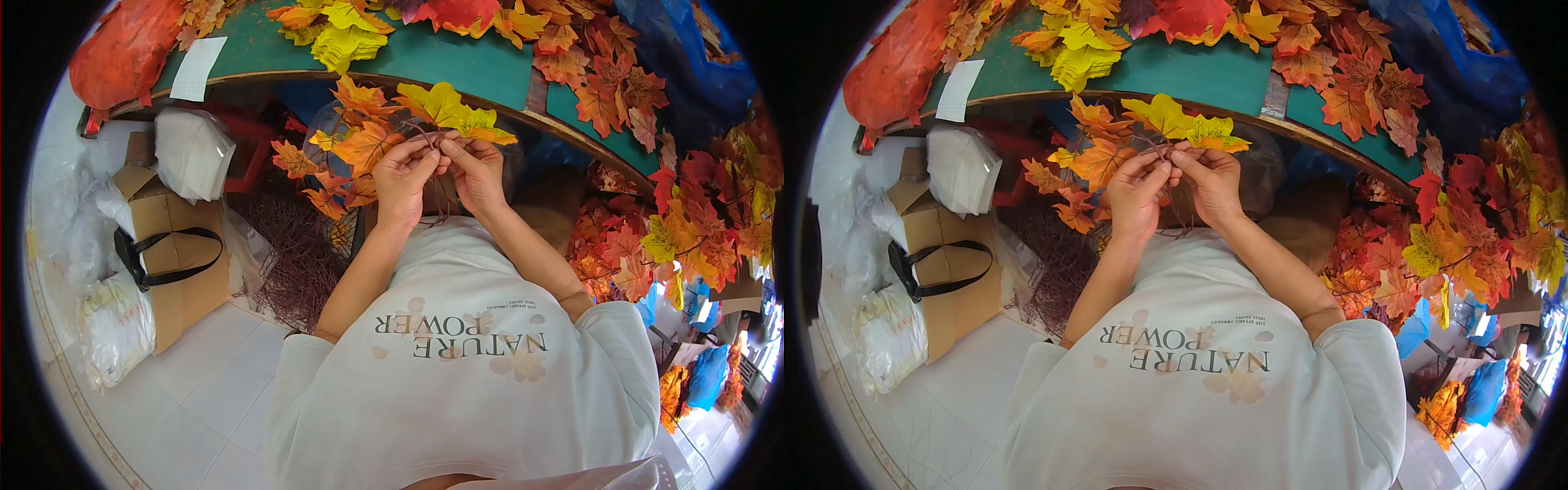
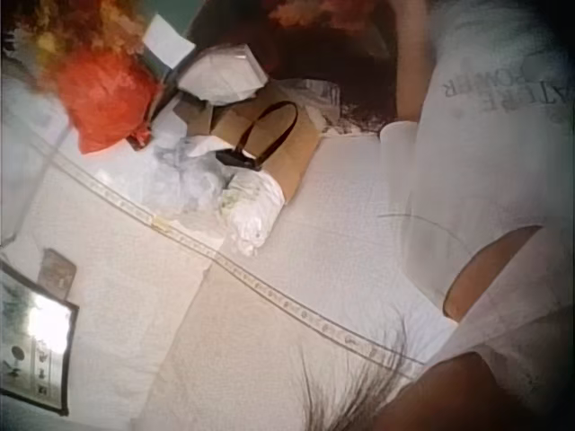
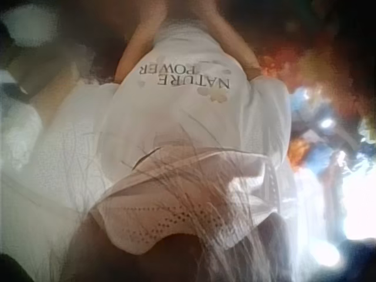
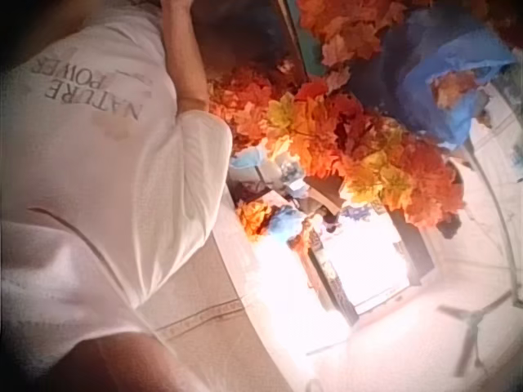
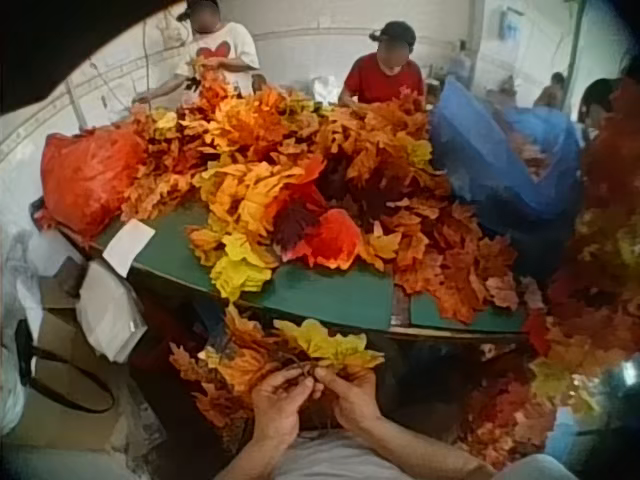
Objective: Assembling artificial maple leaf branches by attaching colored leaves to plastic stems.
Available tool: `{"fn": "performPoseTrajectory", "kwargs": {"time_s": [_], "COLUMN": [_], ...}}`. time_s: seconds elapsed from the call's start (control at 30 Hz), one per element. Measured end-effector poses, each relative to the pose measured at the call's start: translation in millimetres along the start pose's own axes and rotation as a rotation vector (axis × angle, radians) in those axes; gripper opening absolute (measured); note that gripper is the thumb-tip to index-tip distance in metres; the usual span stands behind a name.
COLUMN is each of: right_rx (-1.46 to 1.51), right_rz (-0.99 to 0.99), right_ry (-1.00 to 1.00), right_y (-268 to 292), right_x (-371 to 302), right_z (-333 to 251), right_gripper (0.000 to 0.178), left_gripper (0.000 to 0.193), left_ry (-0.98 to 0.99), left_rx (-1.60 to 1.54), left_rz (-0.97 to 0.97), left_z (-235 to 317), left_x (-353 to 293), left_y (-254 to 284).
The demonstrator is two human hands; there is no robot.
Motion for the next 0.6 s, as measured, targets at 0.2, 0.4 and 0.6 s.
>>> {"fn": "performPoseTrajectory", "kwargs": {"time_s": [0.2,0.4,0.6], "right_rx": [0.224,0.204,0.162], "right_rz": [0.13,0.11,0.105], "right_ry": [-0.169,-0.186,-0.118], "right_y": [10,15,12], "right_x": [-1,1,-1], "right_z": [11,14,9], "right_gripper": [0.011,0.012,0.012], "left_gripper": [0.021,0.021,0.021], "left_ry": [0.012,0.017,0.023], "left_rx": [0.002,0.001,0.009], "left_rz": [0.01,0.01,0.015], "left_z": [0,0,0], "left_x": [0,-1,0], "left_y": [-1,-2,-2]}}
Point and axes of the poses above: each hand's wrist, its own x-axis towards the middle knuckle, its own y-axis out of the back of the hand, z = x × y, the point moved 7 cm from there along x, towards the middle knuckle, and after that the axes turned 13 degrees about x, right-handed, at the moved point
